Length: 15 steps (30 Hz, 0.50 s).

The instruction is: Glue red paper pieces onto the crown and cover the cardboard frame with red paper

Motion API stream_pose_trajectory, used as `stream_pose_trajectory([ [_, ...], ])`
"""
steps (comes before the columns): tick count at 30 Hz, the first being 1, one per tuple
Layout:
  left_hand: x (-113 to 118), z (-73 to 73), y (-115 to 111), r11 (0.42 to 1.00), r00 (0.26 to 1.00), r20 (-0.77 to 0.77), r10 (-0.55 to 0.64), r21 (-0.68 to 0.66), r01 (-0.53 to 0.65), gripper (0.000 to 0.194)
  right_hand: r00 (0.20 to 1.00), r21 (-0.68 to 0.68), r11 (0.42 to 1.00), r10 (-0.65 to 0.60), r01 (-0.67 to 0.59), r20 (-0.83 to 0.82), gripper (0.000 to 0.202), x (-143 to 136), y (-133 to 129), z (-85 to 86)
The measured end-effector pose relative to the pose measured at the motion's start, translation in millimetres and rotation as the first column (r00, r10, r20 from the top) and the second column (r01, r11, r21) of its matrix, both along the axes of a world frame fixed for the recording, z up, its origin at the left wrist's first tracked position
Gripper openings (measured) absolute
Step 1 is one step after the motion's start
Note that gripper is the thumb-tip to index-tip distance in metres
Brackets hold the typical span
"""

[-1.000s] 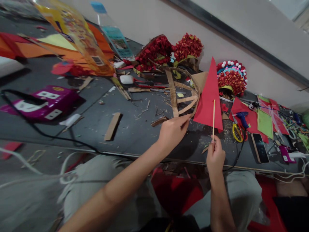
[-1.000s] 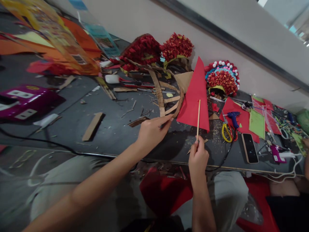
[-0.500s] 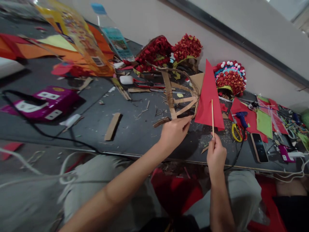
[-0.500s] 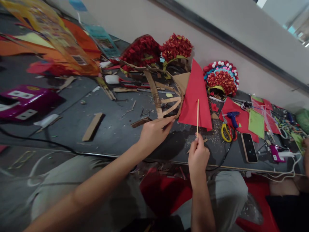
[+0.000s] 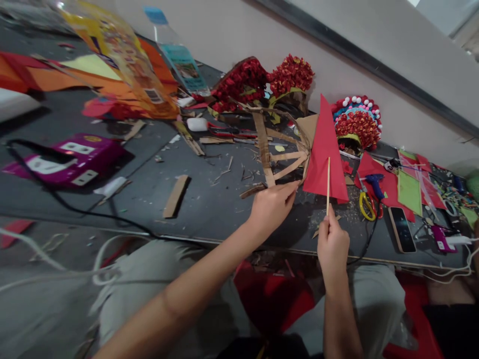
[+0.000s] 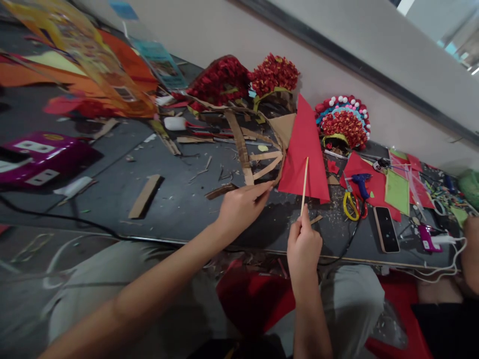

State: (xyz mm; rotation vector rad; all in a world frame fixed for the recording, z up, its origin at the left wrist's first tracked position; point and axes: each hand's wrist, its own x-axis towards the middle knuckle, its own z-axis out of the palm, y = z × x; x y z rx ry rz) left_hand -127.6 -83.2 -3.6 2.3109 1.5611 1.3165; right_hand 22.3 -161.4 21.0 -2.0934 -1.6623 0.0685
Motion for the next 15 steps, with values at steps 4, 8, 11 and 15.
stream_pose_trajectory([
  [4, -1.3, 1.3, -0.4, 1.0, 1.0, -0.006, 0.005, -0.019, -0.005, 0.03, 1.0, -0.007, 1.0, 0.027, -0.027, 0.002, 0.051, -3.5, -6.4, -2.8],
  [8, -0.9, 2.2, -1.0, 1.0, 0.999, -0.033, 0.004, -0.017, -0.005, 0.03, 0.999, -0.001, 0.999, 0.049, -0.049, -0.011, 0.052, -3.7, -10.8, -6.2],
  [11, 0.3, 1.5, -0.9, 1.0, 0.999, -0.045, 0.008, -0.003, -0.008, 0.03, 1.0, 0.011, 1.0, 0.026, -0.025, -0.005, 0.052, -2.0, -5.5, -5.3],
  [15, 0.7, 0.7, -0.6, 1.0, 1.0, -0.021, 0.01, -0.005, -0.01, 0.028, 0.999, 0.004, 0.999, 0.039, -0.04, 0.033, 0.052, -4.7, -4.1, -3.5],
])
